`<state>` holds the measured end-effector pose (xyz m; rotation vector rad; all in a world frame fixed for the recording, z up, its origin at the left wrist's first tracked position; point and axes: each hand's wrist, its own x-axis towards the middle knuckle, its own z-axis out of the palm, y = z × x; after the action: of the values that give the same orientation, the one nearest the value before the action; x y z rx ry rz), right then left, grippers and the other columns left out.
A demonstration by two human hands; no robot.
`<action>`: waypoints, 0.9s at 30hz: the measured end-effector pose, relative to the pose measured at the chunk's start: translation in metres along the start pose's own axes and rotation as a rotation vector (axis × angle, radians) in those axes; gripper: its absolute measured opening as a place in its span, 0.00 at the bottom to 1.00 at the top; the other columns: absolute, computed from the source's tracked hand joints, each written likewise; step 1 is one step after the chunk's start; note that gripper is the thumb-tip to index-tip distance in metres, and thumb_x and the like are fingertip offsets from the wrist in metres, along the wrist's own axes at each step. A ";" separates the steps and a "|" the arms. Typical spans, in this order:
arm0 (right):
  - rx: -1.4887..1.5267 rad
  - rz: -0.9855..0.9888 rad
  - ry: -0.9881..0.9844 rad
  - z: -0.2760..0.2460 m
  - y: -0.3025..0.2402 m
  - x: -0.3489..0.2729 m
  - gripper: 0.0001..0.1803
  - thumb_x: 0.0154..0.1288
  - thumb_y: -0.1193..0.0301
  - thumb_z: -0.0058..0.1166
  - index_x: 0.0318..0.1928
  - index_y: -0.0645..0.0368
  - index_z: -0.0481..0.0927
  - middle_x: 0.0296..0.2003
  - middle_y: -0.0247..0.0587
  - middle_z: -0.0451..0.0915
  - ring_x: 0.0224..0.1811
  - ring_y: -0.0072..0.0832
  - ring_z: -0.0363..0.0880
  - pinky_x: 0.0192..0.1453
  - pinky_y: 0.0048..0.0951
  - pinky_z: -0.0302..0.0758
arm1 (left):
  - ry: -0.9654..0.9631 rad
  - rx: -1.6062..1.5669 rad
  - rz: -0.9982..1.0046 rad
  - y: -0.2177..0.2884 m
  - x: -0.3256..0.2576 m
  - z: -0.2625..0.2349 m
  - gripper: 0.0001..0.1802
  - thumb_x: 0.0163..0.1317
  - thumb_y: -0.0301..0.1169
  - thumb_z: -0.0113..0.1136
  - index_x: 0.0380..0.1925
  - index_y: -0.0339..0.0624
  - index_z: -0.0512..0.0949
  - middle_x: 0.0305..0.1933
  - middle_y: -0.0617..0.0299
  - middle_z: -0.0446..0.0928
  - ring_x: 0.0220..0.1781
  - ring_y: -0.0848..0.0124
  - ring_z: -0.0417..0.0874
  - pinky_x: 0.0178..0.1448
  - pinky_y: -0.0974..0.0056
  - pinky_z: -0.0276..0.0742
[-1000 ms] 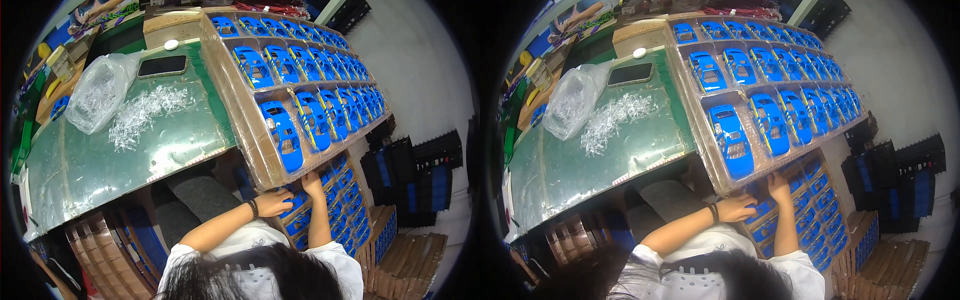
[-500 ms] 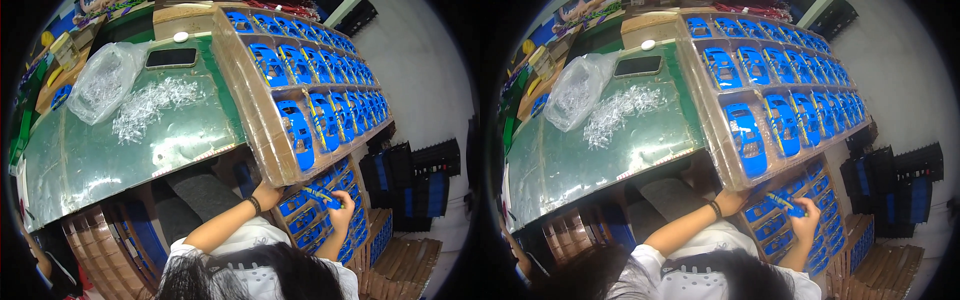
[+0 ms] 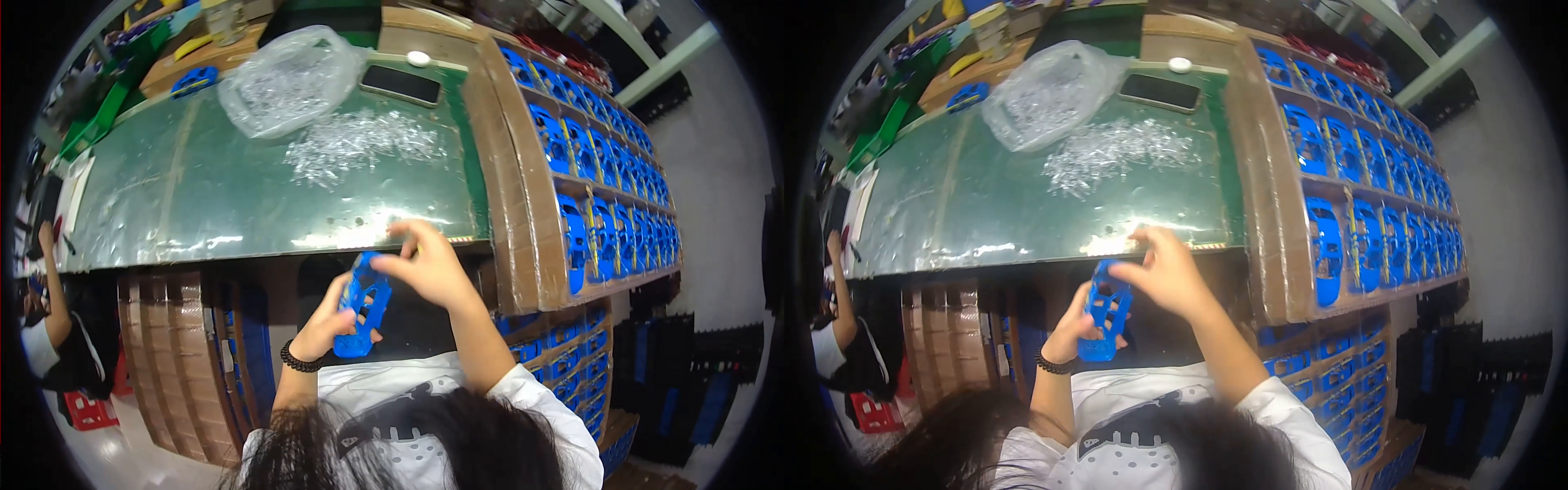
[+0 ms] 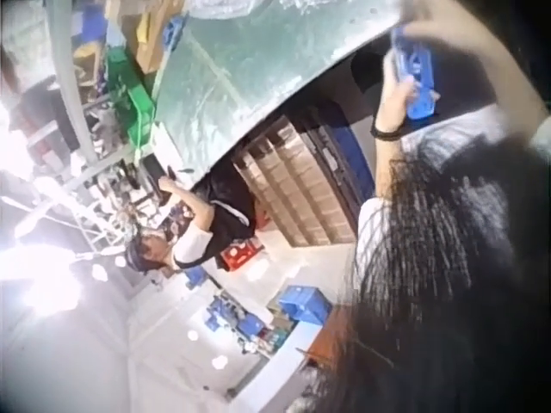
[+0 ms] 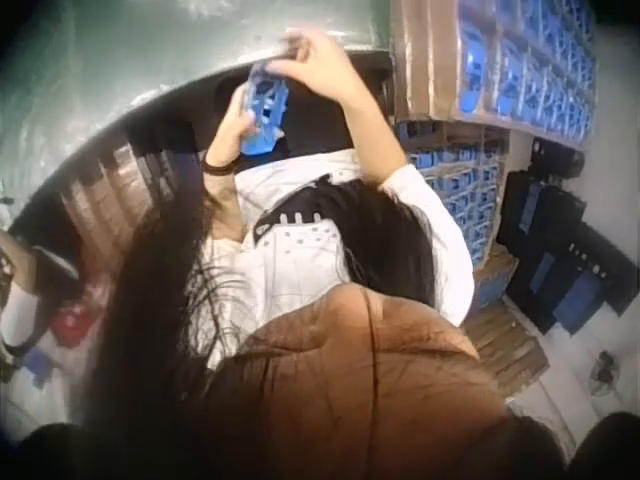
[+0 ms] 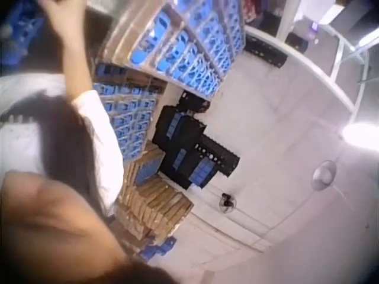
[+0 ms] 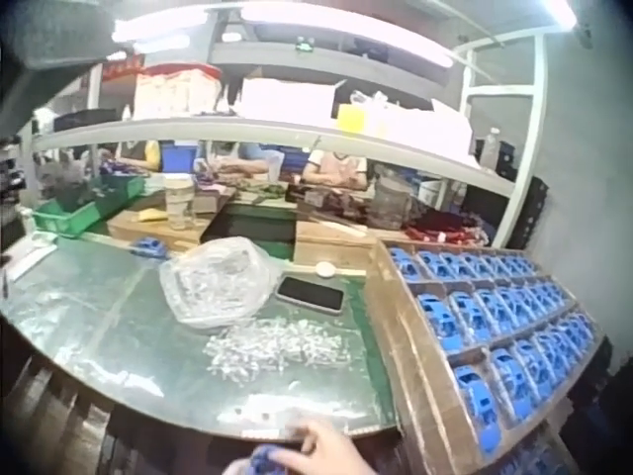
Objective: The person assembles small plastic components into blue toy car bodies using a hand tool at a factory workbench.
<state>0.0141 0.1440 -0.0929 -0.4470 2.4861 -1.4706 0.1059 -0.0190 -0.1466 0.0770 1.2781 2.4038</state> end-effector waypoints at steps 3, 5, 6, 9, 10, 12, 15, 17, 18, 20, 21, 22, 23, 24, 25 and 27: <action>-0.150 0.052 0.089 0.024 0.007 0.068 0.21 0.47 0.63 0.58 0.35 0.68 0.73 0.32 0.48 0.75 0.34 0.32 0.74 0.36 0.29 0.70 | 0.157 -0.198 0.191 -0.005 -0.008 -0.007 0.33 0.50 0.43 0.46 0.54 0.42 0.50 0.43 0.45 0.67 0.36 0.56 0.77 0.31 0.63 0.77; -0.395 -0.035 0.349 0.031 0.014 0.099 0.20 0.46 0.62 0.58 0.32 0.68 0.74 0.29 0.52 0.76 0.32 0.39 0.75 0.36 0.33 0.71 | 0.162 -0.195 0.225 -0.005 -0.012 -0.009 0.32 0.50 0.42 0.46 0.53 0.42 0.51 0.44 0.43 0.67 0.35 0.56 0.78 0.30 0.64 0.76; -0.482 -0.089 0.472 0.032 0.013 0.108 0.18 0.45 0.63 0.58 0.30 0.68 0.75 0.27 0.52 0.76 0.31 0.43 0.75 0.36 0.34 0.71 | 0.163 -0.197 0.245 -0.006 -0.014 -0.007 0.32 0.49 0.42 0.46 0.53 0.42 0.51 0.46 0.42 0.67 0.34 0.55 0.78 0.29 0.65 0.76; -0.416 0.139 0.231 0.023 0.017 0.131 0.14 0.47 0.68 0.57 0.28 0.69 0.75 0.29 0.60 0.75 0.35 0.50 0.74 0.41 0.40 0.70 | 0.248 -0.207 0.220 -0.006 -0.011 0.001 0.28 0.52 0.36 0.42 0.53 0.43 0.50 0.43 0.42 0.69 0.30 0.58 0.78 0.28 0.66 0.75; -0.405 0.120 0.244 0.020 0.016 0.132 0.11 0.48 0.70 0.55 0.26 0.69 0.75 0.29 0.60 0.75 0.34 0.50 0.74 0.40 0.40 0.71 | 0.280 -0.152 0.183 -0.004 -0.012 0.002 0.27 0.53 0.35 0.41 0.53 0.43 0.50 0.42 0.43 0.69 0.30 0.59 0.78 0.28 0.65 0.75; -0.431 0.132 0.250 0.013 0.013 0.127 0.10 0.49 0.72 0.52 0.28 0.68 0.75 0.29 0.59 0.75 0.35 0.50 0.74 0.40 0.40 0.70 | 0.317 -0.058 0.162 -0.001 -0.009 0.006 0.25 0.55 0.34 0.40 0.53 0.42 0.50 0.41 0.48 0.69 0.35 0.66 0.76 0.36 0.64 0.74; -0.457 0.006 0.382 0.005 0.017 0.121 0.09 0.50 0.75 0.49 0.32 0.67 0.74 0.27 0.57 0.75 0.34 0.49 0.74 0.40 0.39 0.70 | 0.372 0.015 0.288 -0.009 0.007 0.005 0.23 0.55 0.34 0.39 0.52 0.41 0.53 0.44 0.51 0.68 0.39 0.66 0.74 0.40 0.64 0.73; -0.328 -0.058 0.415 0.002 0.019 0.116 0.10 0.50 0.75 0.49 0.33 0.67 0.74 0.25 0.54 0.76 0.32 0.45 0.75 0.38 0.36 0.70 | 0.381 0.143 0.292 -0.010 0.018 0.002 0.22 0.55 0.29 0.37 0.51 0.39 0.54 0.45 0.55 0.67 0.41 0.70 0.73 0.44 0.65 0.71; -0.201 -0.122 0.443 0.000 0.015 0.112 0.10 0.50 0.75 0.48 0.35 0.67 0.74 0.23 0.51 0.76 0.31 0.41 0.76 0.37 0.33 0.71 | 0.386 0.168 0.297 -0.009 0.024 0.003 0.26 0.54 0.24 0.37 0.56 0.38 0.51 0.45 0.57 0.67 0.41 0.72 0.72 0.45 0.70 0.69; -0.060 -0.115 0.297 -0.007 0.007 0.096 0.09 0.50 0.76 0.49 0.34 0.67 0.74 0.23 0.45 0.76 0.29 0.32 0.76 0.34 0.29 0.71 | 0.428 0.236 0.318 -0.005 0.030 0.011 0.32 0.52 0.22 0.39 0.59 0.33 0.44 0.53 0.51 0.61 0.51 0.70 0.65 0.53 0.68 0.63; 0.083 -0.112 0.149 -0.011 -0.003 0.084 0.08 0.50 0.77 0.49 0.33 0.68 0.74 0.23 0.39 0.77 0.27 0.24 0.75 0.31 0.25 0.71 | 0.426 0.235 0.316 -0.002 0.031 0.015 0.32 0.52 0.22 0.39 0.59 0.33 0.44 0.53 0.51 0.61 0.51 0.70 0.65 0.53 0.68 0.63; 0.188 -0.077 0.073 -0.013 -0.016 0.069 0.08 0.50 0.77 0.50 0.32 0.68 0.74 0.23 0.38 0.77 0.25 0.21 0.74 0.29 0.22 0.70 | 0.407 0.271 0.319 0.003 0.031 0.019 0.34 0.51 0.21 0.39 0.59 0.32 0.42 0.55 0.50 0.58 0.52 0.70 0.65 0.54 0.68 0.62; 0.293 -0.042 -0.003 -0.013 -0.023 0.055 0.07 0.50 0.78 0.52 0.31 0.68 0.74 0.23 0.37 0.77 0.24 0.18 0.74 0.27 0.19 0.70 | 0.388 0.306 0.323 0.004 0.032 0.021 0.36 0.50 0.19 0.39 0.60 0.32 0.39 0.57 0.49 0.56 0.53 0.69 0.64 0.55 0.68 0.61; 0.292 -0.042 -0.003 -0.011 -0.020 0.044 0.07 0.50 0.78 0.52 0.31 0.68 0.74 0.23 0.37 0.77 0.24 0.18 0.74 0.27 0.19 0.70 | 0.388 0.306 0.324 0.004 0.032 0.022 0.36 0.50 0.19 0.39 0.60 0.32 0.39 0.57 0.49 0.56 0.53 0.69 0.64 0.55 0.68 0.61; 0.285 -0.025 -0.074 -0.008 -0.015 0.035 0.06 0.49 0.78 0.53 0.29 0.68 0.74 0.22 0.38 0.77 0.22 0.18 0.74 0.26 0.19 0.70 | 0.373 0.309 0.313 0.001 0.032 0.022 0.36 0.50 0.19 0.39 0.60 0.32 0.39 0.58 0.48 0.55 0.54 0.68 0.64 0.56 0.68 0.60; 0.175 0.011 -0.102 -0.002 -0.012 0.023 0.05 0.48 0.78 0.56 0.25 0.68 0.75 0.22 0.40 0.77 0.21 0.18 0.74 0.25 0.18 0.69 | 0.357 0.502 0.349 -0.005 0.032 0.018 0.37 0.48 0.20 0.40 0.60 0.32 0.40 0.60 0.46 0.52 0.58 0.64 0.61 0.57 0.68 0.58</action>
<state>-0.0059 0.1321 -0.0820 -0.4626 2.2558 -1.6017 0.0824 0.0098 -0.1444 0.0142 2.1743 2.3765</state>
